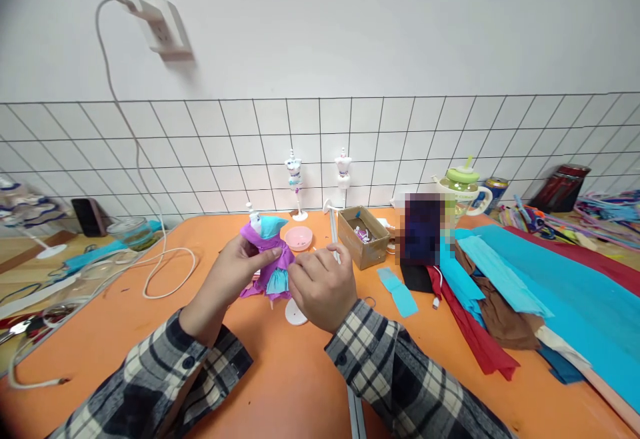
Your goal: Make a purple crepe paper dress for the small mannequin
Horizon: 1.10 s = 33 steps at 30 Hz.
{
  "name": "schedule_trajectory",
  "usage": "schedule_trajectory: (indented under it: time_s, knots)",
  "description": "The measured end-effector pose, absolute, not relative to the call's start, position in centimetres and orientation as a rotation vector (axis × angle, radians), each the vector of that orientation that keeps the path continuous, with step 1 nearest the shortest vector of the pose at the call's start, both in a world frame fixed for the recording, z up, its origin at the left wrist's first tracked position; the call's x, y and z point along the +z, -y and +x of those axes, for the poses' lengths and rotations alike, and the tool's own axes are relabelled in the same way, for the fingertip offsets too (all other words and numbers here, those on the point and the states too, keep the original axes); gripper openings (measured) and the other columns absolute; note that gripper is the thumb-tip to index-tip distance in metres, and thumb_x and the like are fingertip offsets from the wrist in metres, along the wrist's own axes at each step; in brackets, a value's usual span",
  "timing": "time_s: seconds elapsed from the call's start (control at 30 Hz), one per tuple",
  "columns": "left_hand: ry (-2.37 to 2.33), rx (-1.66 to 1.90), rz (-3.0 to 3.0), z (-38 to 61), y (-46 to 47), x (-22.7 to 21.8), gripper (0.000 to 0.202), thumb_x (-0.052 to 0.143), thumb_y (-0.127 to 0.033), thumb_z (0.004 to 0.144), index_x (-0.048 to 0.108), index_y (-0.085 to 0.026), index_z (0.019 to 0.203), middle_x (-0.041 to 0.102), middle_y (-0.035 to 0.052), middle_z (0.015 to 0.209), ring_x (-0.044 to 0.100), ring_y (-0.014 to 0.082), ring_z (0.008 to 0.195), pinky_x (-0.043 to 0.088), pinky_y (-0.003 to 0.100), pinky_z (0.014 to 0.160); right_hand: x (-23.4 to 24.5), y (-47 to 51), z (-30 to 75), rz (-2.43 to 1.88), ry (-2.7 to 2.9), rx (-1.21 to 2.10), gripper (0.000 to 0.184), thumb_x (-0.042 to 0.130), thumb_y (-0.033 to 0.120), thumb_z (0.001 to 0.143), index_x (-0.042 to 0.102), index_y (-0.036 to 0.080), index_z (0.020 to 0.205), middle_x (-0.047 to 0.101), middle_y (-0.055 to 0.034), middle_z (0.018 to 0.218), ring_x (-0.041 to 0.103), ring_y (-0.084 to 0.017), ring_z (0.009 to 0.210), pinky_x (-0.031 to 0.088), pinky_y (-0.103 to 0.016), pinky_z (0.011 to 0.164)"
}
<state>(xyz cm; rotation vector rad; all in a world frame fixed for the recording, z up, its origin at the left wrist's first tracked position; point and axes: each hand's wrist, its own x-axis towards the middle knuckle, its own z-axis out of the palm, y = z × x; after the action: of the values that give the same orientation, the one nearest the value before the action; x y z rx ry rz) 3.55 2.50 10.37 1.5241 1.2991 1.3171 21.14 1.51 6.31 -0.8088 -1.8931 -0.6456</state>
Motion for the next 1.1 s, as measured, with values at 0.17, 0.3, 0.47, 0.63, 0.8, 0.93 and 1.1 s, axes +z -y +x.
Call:
schedule_trajectory:
  time_s: [0.17,0.3,0.47,0.63,0.8,0.93,1.1]
  knots:
    - [-1.259,1.244,1.580,3.4,-2.4,10.4,0.030,0.070,-0.032,0.074,0.060,-0.016,0.098,0.066,0.0028,0.087,0.062,0.0197,0.076,0.050,0.030,0.065,5.8,-1.4,21.1,-0.704,1.989,-0.747,0.008,0.061,0.015,0.086,0.064,0.022,0.085,0.071,0.0021,0.085,0.055,-0.014,0.076,0.036,-0.041,0.091]
    - [-1.253,1.258,1.591,3.7,-2.3,10.5,0.032,0.068,-0.028,0.074,0.060,-0.015,0.101,0.067,0.0041,0.092,0.063,0.0215,0.085,0.049,0.031,0.072,5.5,-1.4,21.0,-0.676,2.018,-0.774,0.012,0.058,0.011,0.087,0.064,0.022,0.090,0.072,0.0011,0.088,0.056,-0.014,0.075,0.037,-0.041,0.093]
    - [-1.278,1.176,1.714,3.9,-2.2,10.7,0.024,0.066,-0.028,0.076,0.061,-0.016,0.096,0.067,0.0033,0.089,0.063,0.0207,0.082,0.049,0.031,0.072,5.9,-1.8,21.3,-0.624,2.016,-0.476,0.003,0.061,0.023,0.087,0.061,0.020,0.089,0.072,-0.0025,0.089,0.061,-0.017,0.080,0.043,-0.038,0.085]
    - [-1.272,1.148,1.757,3.7,-2.2,10.8,0.024,0.066,-0.029,0.079,0.061,-0.016,0.098,0.067,0.0041,0.091,0.062,0.0211,0.085,0.050,0.032,0.074,5.6,-2.1,21.3,-0.663,1.975,-0.385,0.016,0.061,0.020,0.088,0.063,0.019,0.104,0.073,-0.0045,0.091,0.063,-0.019,0.082,0.045,-0.035,0.074]
    - [-1.273,1.100,1.743,3.7,-2.0,10.9,0.024,0.067,-0.034,0.081,0.063,-0.017,0.098,0.067,0.0027,0.086,0.063,0.0203,0.082,0.050,0.031,0.072,5.3,-2.2,21.2,-0.717,1.959,-0.448,0.006,0.063,0.018,0.087,0.066,0.020,0.091,0.072,-0.0024,0.083,0.062,-0.018,0.076,0.043,-0.033,0.067]
    - [-1.259,1.110,1.781,4.0,-2.1,10.6,0.020,0.067,-0.031,0.081,0.063,-0.017,0.096,0.067,0.0015,0.086,0.063,0.0192,0.082,0.050,0.030,0.071,5.5,-2.1,21.4,-0.702,1.993,-0.590,0.005,0.063,0.018,0.087,0.066,0.019,0.090,0.070,-0.0018,0.077,0.059,-0.018,0.070,0.041,-0.035,0.063]
    - [-1.269,1.284,1.740,4.2,-2.3,9.6,0.042,0.073,-0.027,0.076,0.054,-0.019,0.112,0.067,0.0030,0.097,0.065,0.0205,0.088,0.052,0.031,0.074,6.2,-1.7,21.8,-0.597,2.031,-0.535,0.008,0.062,0.016,0.086,0.066,0.018,0.092,0.070,-0.0025,0.078,0.057,-0.017,0.069,0.043,-0.034,0.065]
